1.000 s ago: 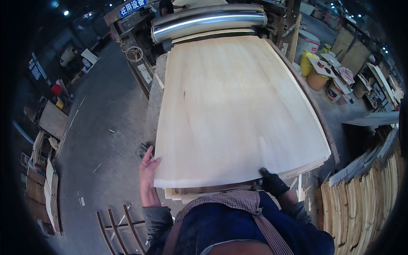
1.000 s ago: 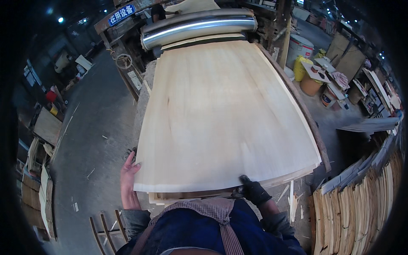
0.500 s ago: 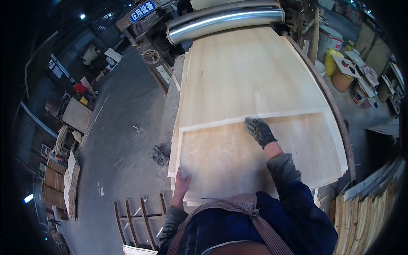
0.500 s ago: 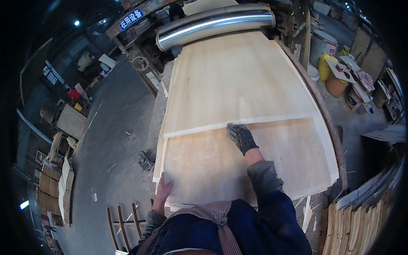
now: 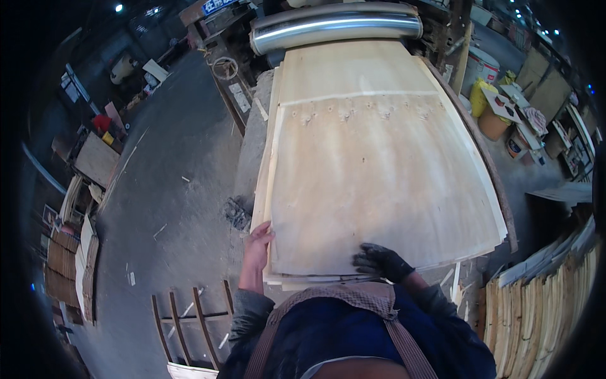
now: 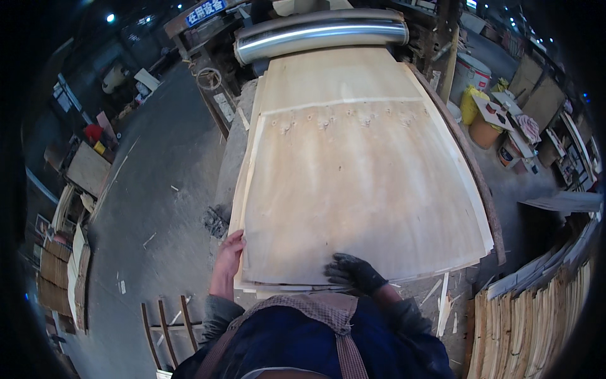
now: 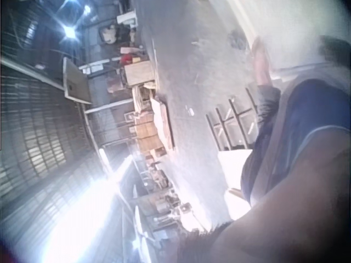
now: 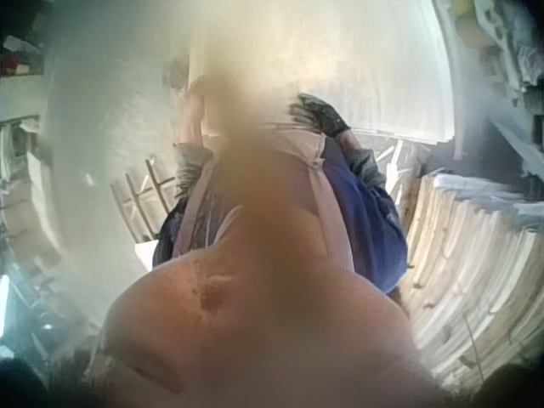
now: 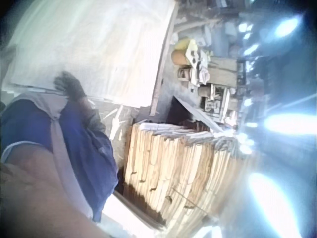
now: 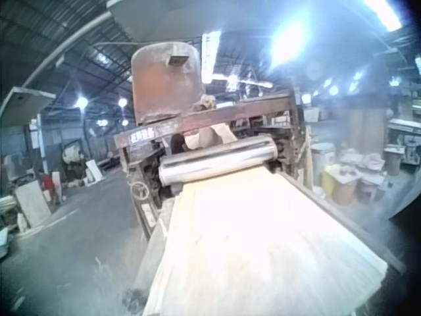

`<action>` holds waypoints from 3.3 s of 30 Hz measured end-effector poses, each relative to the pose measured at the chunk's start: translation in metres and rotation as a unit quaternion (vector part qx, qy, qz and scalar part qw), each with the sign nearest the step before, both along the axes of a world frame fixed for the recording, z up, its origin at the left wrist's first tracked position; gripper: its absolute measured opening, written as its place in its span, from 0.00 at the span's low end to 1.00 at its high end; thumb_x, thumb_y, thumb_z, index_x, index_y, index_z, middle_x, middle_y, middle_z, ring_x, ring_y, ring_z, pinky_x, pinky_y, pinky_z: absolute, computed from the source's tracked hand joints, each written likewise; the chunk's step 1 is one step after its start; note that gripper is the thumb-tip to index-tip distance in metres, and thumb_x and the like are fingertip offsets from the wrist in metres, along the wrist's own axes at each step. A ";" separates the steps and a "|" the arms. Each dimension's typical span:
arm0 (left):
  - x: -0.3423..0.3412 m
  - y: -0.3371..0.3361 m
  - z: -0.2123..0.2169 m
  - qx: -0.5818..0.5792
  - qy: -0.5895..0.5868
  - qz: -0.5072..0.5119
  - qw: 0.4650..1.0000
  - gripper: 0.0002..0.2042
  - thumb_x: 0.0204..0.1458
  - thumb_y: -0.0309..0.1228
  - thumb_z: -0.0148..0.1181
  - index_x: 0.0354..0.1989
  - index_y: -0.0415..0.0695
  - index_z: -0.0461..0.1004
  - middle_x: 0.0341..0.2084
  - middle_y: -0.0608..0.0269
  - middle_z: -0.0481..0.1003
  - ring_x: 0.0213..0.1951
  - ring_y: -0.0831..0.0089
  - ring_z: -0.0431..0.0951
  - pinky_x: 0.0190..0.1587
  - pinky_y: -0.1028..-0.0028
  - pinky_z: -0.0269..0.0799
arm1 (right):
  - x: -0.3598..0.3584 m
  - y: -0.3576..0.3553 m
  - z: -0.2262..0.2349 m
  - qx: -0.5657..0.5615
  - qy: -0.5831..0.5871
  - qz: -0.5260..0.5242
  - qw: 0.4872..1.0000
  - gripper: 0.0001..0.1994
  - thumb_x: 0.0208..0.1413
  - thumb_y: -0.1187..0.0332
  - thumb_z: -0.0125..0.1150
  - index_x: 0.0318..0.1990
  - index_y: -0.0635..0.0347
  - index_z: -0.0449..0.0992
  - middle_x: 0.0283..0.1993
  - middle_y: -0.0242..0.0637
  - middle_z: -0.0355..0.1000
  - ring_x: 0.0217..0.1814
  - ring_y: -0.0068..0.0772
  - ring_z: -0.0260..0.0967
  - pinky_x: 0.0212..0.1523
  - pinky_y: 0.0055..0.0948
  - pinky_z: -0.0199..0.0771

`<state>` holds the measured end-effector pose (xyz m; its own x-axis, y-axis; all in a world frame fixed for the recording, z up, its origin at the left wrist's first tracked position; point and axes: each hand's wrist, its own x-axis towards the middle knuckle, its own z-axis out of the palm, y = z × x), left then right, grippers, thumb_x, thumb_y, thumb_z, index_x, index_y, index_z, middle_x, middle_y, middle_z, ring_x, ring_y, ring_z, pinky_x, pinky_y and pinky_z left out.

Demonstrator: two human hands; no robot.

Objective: The person feeds several thin wood veneers one at a time into a rolling glue-spreader machine, then picks up a large metal pipe to clear debris from the table.

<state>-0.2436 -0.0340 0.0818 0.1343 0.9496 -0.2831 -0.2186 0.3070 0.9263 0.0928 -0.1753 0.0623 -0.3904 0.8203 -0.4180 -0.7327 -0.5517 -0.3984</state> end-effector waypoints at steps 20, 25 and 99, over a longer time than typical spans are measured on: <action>-0.002 -0.010 0.083 0.134 -0.001 0.022 0.991 0.24 0.40 0.10 0.43 0.50 0.36 0.61 0.41 0.56 0.70 0.41 0.72 0.71 0.44 0.76 0.68 | 0.036 -0.073 -0.006 -0.087 -0.186 -0.184 0.961 0.16 0.51 0.57 0.54 0.39 0.60 0.69 0.28 0.34 0.68 0.27 0.27 0.66 0.30 0.26 0.70; -0.001 0.011 0.032 0.036 0.105 0.063 0.992 0.22 0.45 0.17 0.50 0.52 0.35 0.59 0.45 0.54 0.68 0.44 0.68 0.70 0.47 0.73 0.66 | 0.059 -0.015 -0.007 -0.067 -0.188 -0.203 0.959 0.12 0.51 0.60 0.55 0.37 0.59 0.68 0.26 0.36 0.67 0.26 0.30 0.66 0.33 0.31 0.73; -0.013 -0.012 0.022 0.088 0.186 -0.069 0.976 0.28 0.38 0.11 0.45 0.53 0.35 0.58 0.38 0.56 0.73 0.38 0.73 0.73 0.42 0.77 0.68 | 0.007 -0.008 -0.007 -0.043 -0.042 -0.001 0.998 0.23 0.54 0.66 0.48 0.56 0.61 0.54 0.51 0.52 0.62 0.51 0.50 0.63 0.52 0.45 0.64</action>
<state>-0.2564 -0.0458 0.1037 0.1839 0.9680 -0.1710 0.1759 0.1388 0.9746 0.0997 -0.1833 0.0549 -0.3497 0.7805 -0.5181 -0.6992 -0.5856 -0.4101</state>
